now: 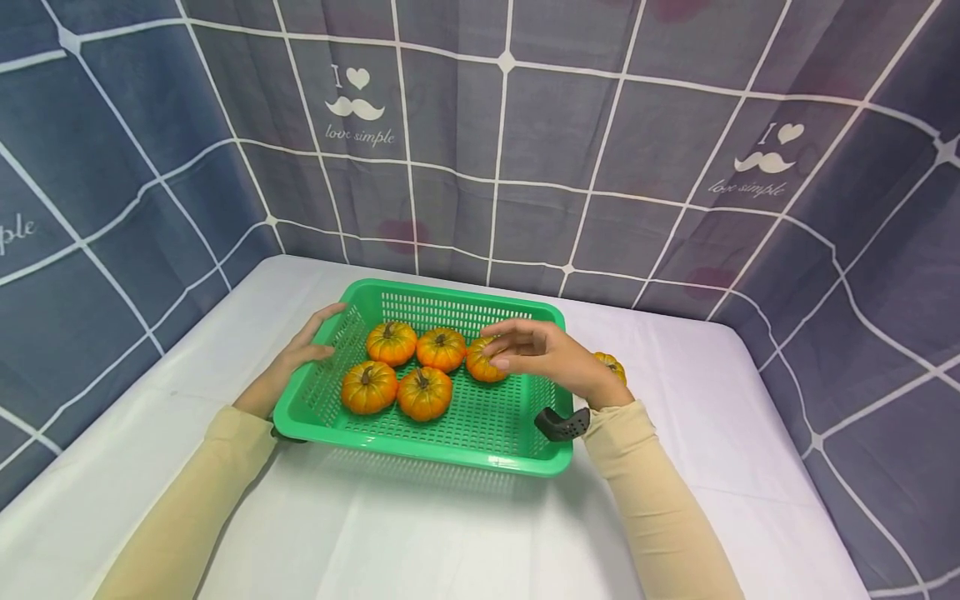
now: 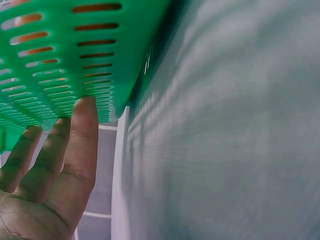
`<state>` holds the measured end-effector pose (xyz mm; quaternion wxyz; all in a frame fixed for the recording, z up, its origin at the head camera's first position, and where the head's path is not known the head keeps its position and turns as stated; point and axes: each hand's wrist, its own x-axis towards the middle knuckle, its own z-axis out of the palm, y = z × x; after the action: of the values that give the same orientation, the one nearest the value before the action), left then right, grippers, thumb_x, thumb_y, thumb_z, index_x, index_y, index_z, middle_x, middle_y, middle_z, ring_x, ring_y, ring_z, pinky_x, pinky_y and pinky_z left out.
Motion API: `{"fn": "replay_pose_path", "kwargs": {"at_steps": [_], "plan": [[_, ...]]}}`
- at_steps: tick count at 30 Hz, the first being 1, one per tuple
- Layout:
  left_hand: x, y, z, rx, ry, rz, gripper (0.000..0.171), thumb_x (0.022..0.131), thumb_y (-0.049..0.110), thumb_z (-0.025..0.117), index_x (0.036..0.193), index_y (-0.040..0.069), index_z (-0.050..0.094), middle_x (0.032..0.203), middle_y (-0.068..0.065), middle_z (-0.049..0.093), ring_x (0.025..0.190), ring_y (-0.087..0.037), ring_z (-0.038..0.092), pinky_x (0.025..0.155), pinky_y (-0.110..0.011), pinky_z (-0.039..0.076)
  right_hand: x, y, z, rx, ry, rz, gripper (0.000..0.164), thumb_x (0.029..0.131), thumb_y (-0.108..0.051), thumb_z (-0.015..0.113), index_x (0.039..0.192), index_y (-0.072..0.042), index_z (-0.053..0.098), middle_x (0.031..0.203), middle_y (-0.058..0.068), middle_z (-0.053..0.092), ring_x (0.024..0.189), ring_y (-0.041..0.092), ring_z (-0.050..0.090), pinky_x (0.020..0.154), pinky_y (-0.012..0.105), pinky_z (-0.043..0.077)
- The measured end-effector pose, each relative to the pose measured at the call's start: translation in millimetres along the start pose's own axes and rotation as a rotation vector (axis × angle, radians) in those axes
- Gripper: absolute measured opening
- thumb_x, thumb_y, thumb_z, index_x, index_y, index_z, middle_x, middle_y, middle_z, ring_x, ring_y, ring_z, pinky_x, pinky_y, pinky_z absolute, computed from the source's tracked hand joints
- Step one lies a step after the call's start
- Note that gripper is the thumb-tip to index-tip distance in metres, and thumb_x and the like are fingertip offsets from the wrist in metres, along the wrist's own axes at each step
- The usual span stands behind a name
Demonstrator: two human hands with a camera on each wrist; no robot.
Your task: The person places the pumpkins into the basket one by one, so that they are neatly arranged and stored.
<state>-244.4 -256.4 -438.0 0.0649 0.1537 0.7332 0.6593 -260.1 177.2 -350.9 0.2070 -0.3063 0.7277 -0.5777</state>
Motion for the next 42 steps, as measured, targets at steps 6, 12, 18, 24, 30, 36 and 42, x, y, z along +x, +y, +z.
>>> {"fn": "replay_pose_path", "kwargs": {"at_steps": [6,12,18,24,30,36,42], "plan": [[0.2,0.2,0.4,0.004,0.002,0.002,0.076,0.103,0.013,0.044,0.174,0.020,0.017,0.178,-0.014,0.015,0.148,-0.045,0.038,0.100,-0.025,0.052,-9.4,3.0,-10.0,0.068,0.039,-0.066,0.041,0.103,0.004,0.064,0.138,-0.016,0.069,0.123,0.004,0.075,0.113,0.021,0.072,0.101,0.033,0.056],[-0.1,0.2,0.1,0.025,0.006,0.007,0.077,0.103,0.014,0.044,0.174,0.020,0.018,0.179,-0.011,0.012,0.149,-0.044,0.036,0.101,-0.024,0.049,-19.8,5.8,-19.6,0.074,0.068,-0.127,0.043,0.103,0.007,0.061,0.134,-0.021,0.071,0.120,0.001,0.076,0.107,0.015,0.074,0.098,0.032,0.059],[0.5,-0.4,-0.2,0.022,0.006,0.009,0.077,0.103,0.013,0.044,0.174,0.019,0.017,0.179,-0.011,0.012,0.150,-0.045,0.035,0.101,-0.024,0.049,-31.8,9.3,-26.3,0.077,0.125,-0.173,0.042,0.103,0.010,0.058,0.133,-0.017,0.071,0.119,0.002,0.075,0.107,0.016,0.073,0.098,0.032,0.059],[0.4,-0.2,0.1,0.013,0.005,0.008,0.077,0.103,0.013,0.044,0.174,0.019,0.017,0.179,-0.012,0.013,0.149,-0.044,0.036,0.101,-0.024,0.050,-44.1,9.6,-30.1,0.108,0.214,-0.193,0.040,0.103,0.012,0.056,0.130,-0.013,0.072,0.119,0.005,0.075,0.107,0.019,0.073,0.098,0.031,0.059],[0.5,0.4,0.9,-0.012,-0.005,0.008,0.076,0.103,0.011,0.043,0.174,0.019,0.017,0.178,-0.015,0.016,0.147,-0.044,0.038,0.100,-0.025,0.052,-55.0,15.0,-33.7,0.239,0.269,-0.272,0.042,0.103,0.017,0.051,0.130,-0.006,0.073,0.115,0.007,0.075,0.103,0.018,0.074,0.097,0.031,0.059],[0.1,0.8,1.3,-0.005,-0.002,0.010,0.077,0.103,0.013,0.044,0.174,0.020,0.018,0.179,-0.012,0.013,0.149,-0.042,0.036,0.102,-0.025,0.049,-65.4,21.5,-33.2,0.365,0.384,-0.376,0.036,0.104,0.019,0.050,0.128,0.004,0.071,0.110,0.008,0.076,0.099,0.020,0.075,0.094,0.030,0.060],[-0.4,0.5,0.7,-0.003,-0.003,0.009,0.076,0.103,0.013,0.044,0.174,0.021,0.017,0.179,-0.012,0.013,0.150,-0.042,0.035,0.102,-0.025,0.049,-72.7,29.8,-32.5,0.512,0.492,-0.465,0.034,0.103,0.021,0.048,0.123,0.007,0.072,0.104,0.013,0.076,0.093,0.023,0.076,0.092,0.029,0.060]]}}
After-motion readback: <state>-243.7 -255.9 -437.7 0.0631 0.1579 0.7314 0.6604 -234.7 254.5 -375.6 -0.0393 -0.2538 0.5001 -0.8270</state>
